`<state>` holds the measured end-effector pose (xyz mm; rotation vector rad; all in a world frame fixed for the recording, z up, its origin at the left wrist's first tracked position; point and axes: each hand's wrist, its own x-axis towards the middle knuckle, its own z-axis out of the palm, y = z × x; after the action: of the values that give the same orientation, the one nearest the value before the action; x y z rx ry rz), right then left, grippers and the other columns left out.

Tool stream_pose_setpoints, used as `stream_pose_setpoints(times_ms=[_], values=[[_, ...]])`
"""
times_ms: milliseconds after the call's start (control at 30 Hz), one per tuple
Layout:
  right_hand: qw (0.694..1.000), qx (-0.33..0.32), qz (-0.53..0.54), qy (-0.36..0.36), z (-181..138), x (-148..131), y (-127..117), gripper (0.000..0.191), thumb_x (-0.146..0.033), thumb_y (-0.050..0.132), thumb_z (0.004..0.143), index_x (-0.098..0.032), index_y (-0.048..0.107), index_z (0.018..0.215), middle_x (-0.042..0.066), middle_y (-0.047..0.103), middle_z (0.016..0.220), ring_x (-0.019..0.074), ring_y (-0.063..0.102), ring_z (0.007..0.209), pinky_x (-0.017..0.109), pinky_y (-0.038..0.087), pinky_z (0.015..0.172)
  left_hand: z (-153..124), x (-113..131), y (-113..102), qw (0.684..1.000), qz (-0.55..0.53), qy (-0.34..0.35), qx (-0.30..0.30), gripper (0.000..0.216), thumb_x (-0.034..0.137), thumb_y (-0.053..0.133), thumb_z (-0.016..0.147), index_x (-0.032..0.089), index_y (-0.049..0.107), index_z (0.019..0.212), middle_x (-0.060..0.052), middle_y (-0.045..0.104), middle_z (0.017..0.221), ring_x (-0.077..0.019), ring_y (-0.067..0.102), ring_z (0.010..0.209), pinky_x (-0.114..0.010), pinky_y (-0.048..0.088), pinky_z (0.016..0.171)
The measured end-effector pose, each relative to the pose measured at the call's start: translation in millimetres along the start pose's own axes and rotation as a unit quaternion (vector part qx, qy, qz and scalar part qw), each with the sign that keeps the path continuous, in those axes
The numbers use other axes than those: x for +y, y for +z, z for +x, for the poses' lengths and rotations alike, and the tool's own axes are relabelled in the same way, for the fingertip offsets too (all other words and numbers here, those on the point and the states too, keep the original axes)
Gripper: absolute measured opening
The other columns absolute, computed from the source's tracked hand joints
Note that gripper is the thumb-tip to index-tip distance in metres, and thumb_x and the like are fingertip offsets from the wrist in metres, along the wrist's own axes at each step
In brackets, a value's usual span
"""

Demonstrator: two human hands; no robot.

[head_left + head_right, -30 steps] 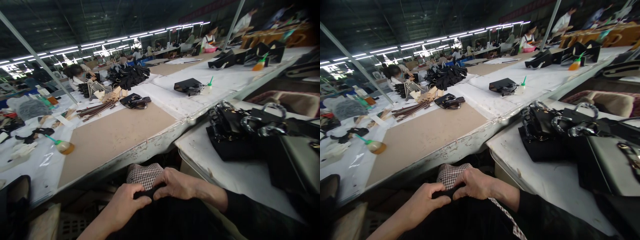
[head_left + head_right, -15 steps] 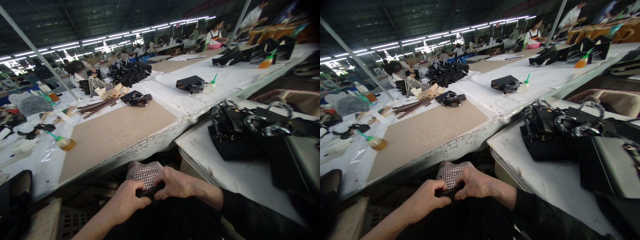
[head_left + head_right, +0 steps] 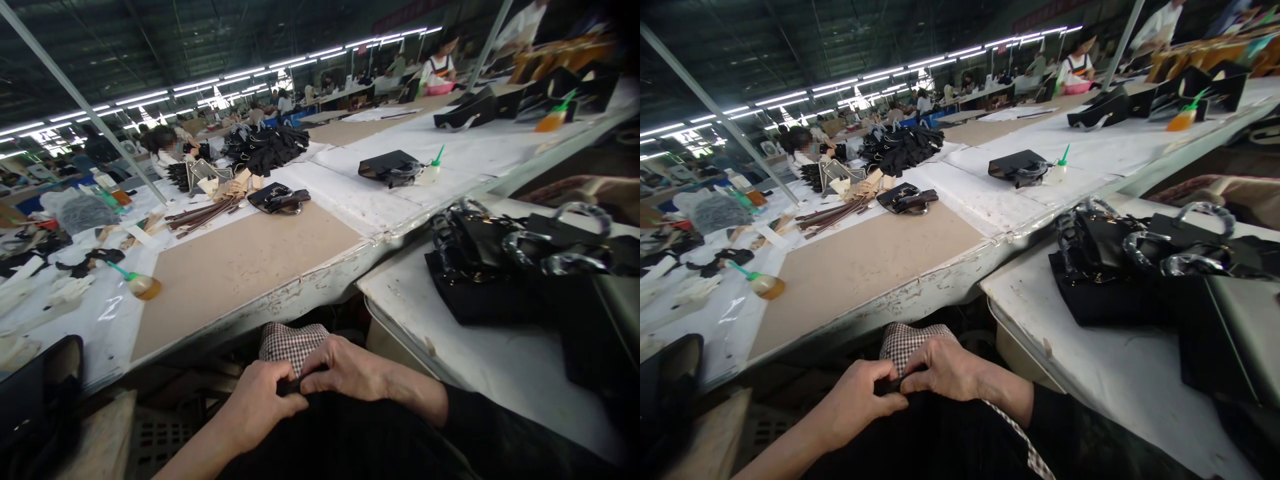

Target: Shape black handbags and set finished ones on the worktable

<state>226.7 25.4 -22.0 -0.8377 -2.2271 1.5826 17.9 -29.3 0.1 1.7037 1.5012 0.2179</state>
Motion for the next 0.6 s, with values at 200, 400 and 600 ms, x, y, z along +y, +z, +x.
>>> stream_pose_setpoints(times_ms=[200, 400, 600], values=[[1.0, 0.004, 0.021, -0.014, -4, 2, -2, 0.021, -0.029, 0.069, 0.087, -0.014, 0.074, 0.074, -0.005, 0.052, 0.062, 0.0101, 0.045, 0.061, 0.022, 0.032, 0.055, -21, 2, -16, 0.996, -0.058, -0.004, -0.062, 0.021, 0.039, 0.067, 0.083, 0.018, 0.07, 0.088, 0.004, 0.061, 0.078, -0.016, 0.051, 0.073, -0.023, 0.034, 0.062], [1.0, 0.0, 0.011, -0.014, -5, 0, -2, 0.025, -0.032, 0.069, 0.088, -0.015, 0.071, 0.071, -0.005, 0.051, 0.061, 0.0107, 0.045, 0.061, 0.023, 0.032, 0.056, -23, -9, -14, 0.996, -0.068, -0.023, -0.06, 0.033, 0.047, 0.059, 0.09, 0.016, 0.063, 0.079, 0.006, 0.044, 0.068, -0.0126, 0.038, 0.065, -0.023, 0.028, 0.057], [1.0, 0.005, 0.013, -0.014, -7, 5, -1, 0.026, -0.035, 0.069, 0.088, -0.015, 0.073, 0.072, -0.005, 0.052, 0.061, 0.011, 0.045, 0.061, 0.023, 0.033, 0.056, -13, -10, -9, 0.998, -0.03, -0.017, -0.056, 0.032, 0.042, 0.062, 0.088, 0.017, 0.057, 0.068, 0.007, 0.043, 0.061, -0.0112, 0.038, 0.06, -0.023, 0.028, 0.056]])
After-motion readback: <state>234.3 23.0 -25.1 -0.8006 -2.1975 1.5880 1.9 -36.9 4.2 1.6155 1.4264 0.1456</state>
